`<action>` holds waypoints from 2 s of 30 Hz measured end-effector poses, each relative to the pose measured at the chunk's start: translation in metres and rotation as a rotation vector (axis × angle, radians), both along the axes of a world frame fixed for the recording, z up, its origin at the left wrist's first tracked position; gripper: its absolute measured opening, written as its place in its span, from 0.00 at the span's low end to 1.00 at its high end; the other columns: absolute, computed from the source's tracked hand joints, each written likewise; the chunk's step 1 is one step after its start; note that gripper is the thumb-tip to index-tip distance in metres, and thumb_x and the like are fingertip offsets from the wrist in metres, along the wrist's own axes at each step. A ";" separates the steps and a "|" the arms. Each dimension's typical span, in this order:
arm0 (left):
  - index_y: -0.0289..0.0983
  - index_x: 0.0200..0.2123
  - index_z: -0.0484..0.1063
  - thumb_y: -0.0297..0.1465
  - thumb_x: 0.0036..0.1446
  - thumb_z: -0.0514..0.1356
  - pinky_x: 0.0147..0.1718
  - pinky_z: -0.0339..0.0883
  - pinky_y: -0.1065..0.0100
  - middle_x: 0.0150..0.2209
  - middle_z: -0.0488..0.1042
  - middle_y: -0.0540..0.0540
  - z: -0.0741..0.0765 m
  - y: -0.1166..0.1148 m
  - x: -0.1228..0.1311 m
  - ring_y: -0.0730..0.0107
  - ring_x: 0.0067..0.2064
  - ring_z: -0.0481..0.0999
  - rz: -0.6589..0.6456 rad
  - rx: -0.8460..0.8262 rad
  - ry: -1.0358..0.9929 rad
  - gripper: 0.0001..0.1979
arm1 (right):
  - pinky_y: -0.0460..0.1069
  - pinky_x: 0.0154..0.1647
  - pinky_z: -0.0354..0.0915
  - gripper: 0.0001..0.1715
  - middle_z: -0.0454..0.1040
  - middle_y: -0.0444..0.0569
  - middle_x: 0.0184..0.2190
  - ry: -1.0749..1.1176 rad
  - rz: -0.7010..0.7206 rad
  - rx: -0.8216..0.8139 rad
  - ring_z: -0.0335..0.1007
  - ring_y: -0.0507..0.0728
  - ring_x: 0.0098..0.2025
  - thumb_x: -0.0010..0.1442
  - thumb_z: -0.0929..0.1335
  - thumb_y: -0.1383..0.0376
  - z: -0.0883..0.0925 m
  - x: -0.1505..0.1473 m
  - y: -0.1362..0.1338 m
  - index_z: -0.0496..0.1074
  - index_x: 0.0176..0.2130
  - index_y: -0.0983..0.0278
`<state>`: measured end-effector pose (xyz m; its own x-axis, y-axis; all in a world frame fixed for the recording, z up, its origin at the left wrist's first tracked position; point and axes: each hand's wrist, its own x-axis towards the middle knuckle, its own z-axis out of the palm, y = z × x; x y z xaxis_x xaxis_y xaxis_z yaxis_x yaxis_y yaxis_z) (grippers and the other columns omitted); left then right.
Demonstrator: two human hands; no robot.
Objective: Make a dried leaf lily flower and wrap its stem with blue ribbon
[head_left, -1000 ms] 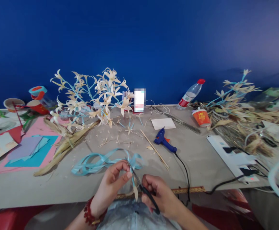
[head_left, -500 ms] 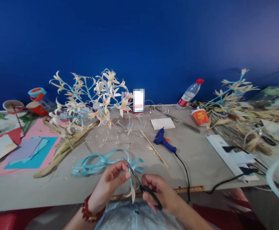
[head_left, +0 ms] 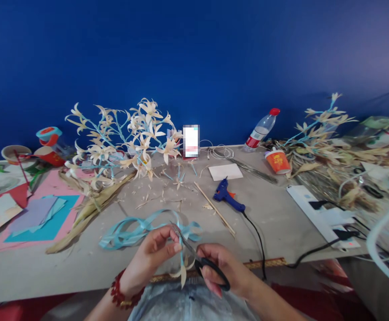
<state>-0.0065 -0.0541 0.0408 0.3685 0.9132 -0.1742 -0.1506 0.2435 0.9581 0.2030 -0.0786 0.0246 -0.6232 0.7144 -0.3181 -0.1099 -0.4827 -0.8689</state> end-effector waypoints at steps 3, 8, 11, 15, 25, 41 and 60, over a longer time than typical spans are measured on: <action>0.38 0.29 0.72 0.35 0.55 0.66 0.39 0.59 0.71 0.32 0.69 0.49 0.000 0.002 0.000 0.68 0.37 0.67 -0.008 -0.003 0.008 0.08 | 0.41 0.13 0.46 0.37 0.63 0.35 0.14 -0.008 -0.014 -0.016 0.54 0.44 0.12 0.42 0.73 0.35 0.000 0.001 0.000 0.58 0.27 0.61; 0.38 0.28 0.73 0.35 0.53 0.67 0.39 0.60 0.70 0.32 0.70 0.49 0.002 0.001 0.001 0.67 0.37 0.67 -0.006 -0.013 0.006 0.08 | 0.42 0.15 0.46 0.37 0.65 0.37 0.13 0.031 0.029 -0.013 0.57 0.46 0.13 0.43 0.72 0.35 0.000 0.001 0.003 0.60 0.29 0.62; 0.38 0.28 0.73 0.35 0.53 0.67 0.39 0.60 0.70 0.32 0.70 0.48 0.002 0.001 0.000 0.66 0.38 0.67 -0.002 -0.027 0.002 0.09 | 0.42 0.14 0.45 0.36 0.62 0.35 0.13 0.029 0.029 0.004 0.55 0.45 0.12 0.43 0.73 0.36 -0.001 0.000 0.004 0.60 0.28 0.62; 0.37 0.29 0.73 0.34 0.53 0.67 0.39 0.59 0.70 0.32 0.70 0.48 -0.003 0.002 -0.002 0.67 0.37 0.66 0.013 -0.037 0.007 0.08 | 0.42 0.14 0.44 0.35 0.59 0.33 0.12 -0.006 -0.035 0.013 0.53 0.44 0.11 0.44 0.74 0.38 -0.006 -0.002 0.004 0.58 0.26 0.61; 0.36 0.29 0.71 0.33 0.54 0.67 0.37 0.58 0.71 0.31 0.68 0.49 -0.003 0.005 0.000 0.69 0.36 0.65 -0.025 -0.053 -0.014 0.08 | 0.42 0.15 0.45 0.38 0.65 0.37 0.12 0.026 0.004 -0.011 0.57 0.46 0.12 0.41 0.72 0.34 -0.007 -0.004 0.009 0.60 0.28 0.62; 0.36 0.30 0.73 0.34 0.52 0.68 0.39 0.59 0.69 0.32 0.69 0.48 -0.005 0.003 -0.002 0.66 0.37 0.67 -0.001 -0.093 -0.026 0.09 | 0.42 0.14 0.43 0.38 0.67 0.39 0.13 0.061 -0.013 -0.013 0.55 0.45 0.12 0.44 0.71 0.34 -0.005 -0.009 0.008 0.62 0.29 0.64; 0.36 0.27 0.72 0.32 0.54 0.66 0.50 0.62 0.60 0.31 0.68 0.48 -0.006 0.015 -0.023 0.66 0.37 0.68 0.228 -0.062 -0.261 0.07 | 0.45 0.23 0.50 0.21 0.65 0.39 0.22 -0.787 -0.150 0.575 0.57 0.51 0.23 0.49 0.75 0.50 -0.003 0.011 0.029 0.67 0.29 0.60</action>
